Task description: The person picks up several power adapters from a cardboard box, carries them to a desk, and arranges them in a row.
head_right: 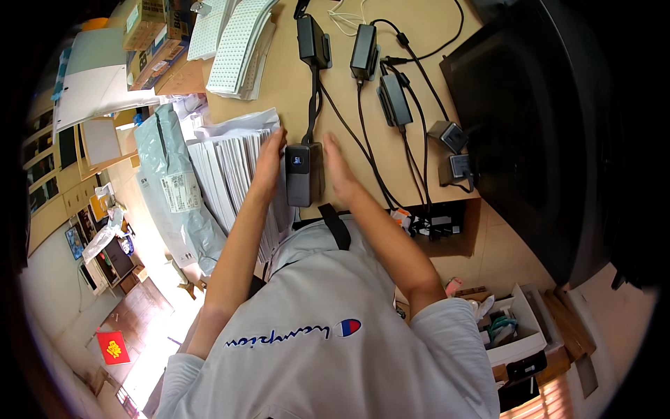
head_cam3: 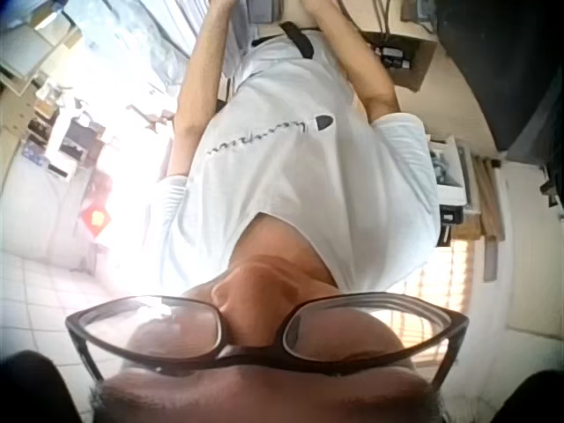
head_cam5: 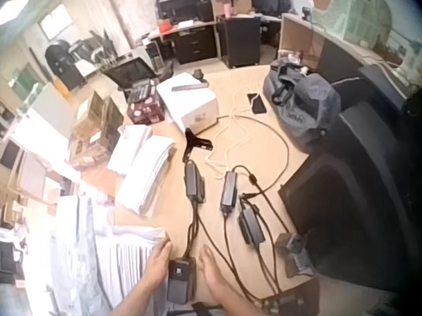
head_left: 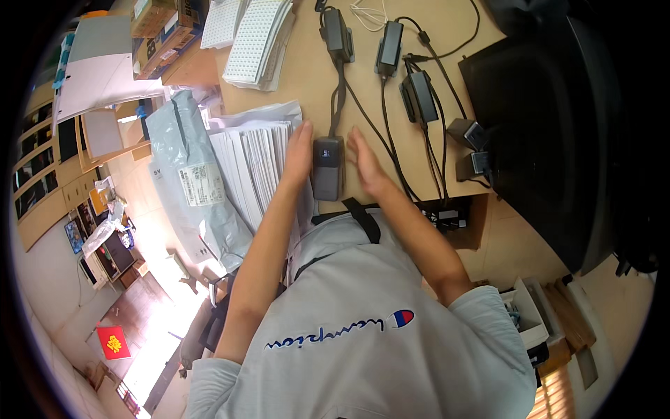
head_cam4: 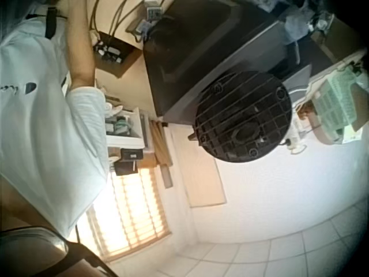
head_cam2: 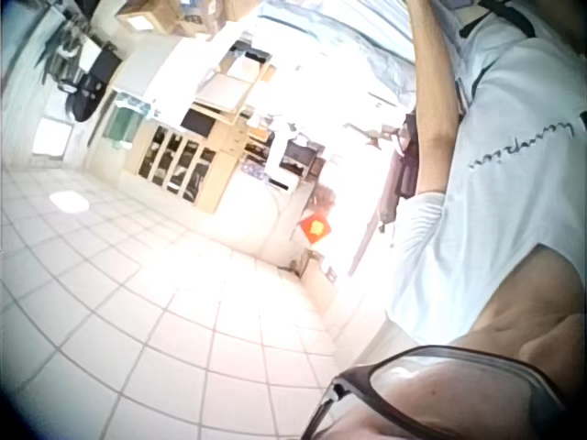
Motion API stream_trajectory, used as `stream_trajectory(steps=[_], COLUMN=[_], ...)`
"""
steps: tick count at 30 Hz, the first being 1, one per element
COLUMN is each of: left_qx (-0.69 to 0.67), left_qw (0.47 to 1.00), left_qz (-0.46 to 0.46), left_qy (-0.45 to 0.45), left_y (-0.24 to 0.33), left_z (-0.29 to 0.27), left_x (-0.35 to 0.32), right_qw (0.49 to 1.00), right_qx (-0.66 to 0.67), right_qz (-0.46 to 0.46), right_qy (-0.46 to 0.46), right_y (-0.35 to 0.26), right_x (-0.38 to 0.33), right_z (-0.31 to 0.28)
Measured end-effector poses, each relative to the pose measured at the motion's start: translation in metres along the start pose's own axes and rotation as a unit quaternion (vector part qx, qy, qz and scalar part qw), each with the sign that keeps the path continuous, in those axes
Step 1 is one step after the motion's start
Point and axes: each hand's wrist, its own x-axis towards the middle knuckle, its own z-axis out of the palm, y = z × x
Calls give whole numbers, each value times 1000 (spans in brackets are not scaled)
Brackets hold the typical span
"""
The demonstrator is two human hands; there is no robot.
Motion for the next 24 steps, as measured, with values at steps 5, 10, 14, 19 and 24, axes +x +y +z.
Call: stream_trajectory(steps=[5, 10, 14, 19, 24], left_qx=[-227, -269, -257, -230, -321], left_qw=[937, 926, 933, 946, 929], left_qz=[-260, -253, -245, -227, -186], left_qy=[-59, -77, -63, -22, 20], left_y=[-14, -26, -42, -39, -61], left_z=[1, -7, -16, -15, -13], left_x=[-36, -43, -41, -51, -74], right_qw=[991, 996, 991, 985, 989], right_qx=[19, 8, 84, 114, 49], right_qz=[-6, -83, -56, -56, -117], right_qy=[-135, -1, -94, -119, -80], right_y=[22, 24, 57, 72, 66], right_x=[-18, -36, -12, -7, -14], right_z=[13, 55, 42, 37, 37])
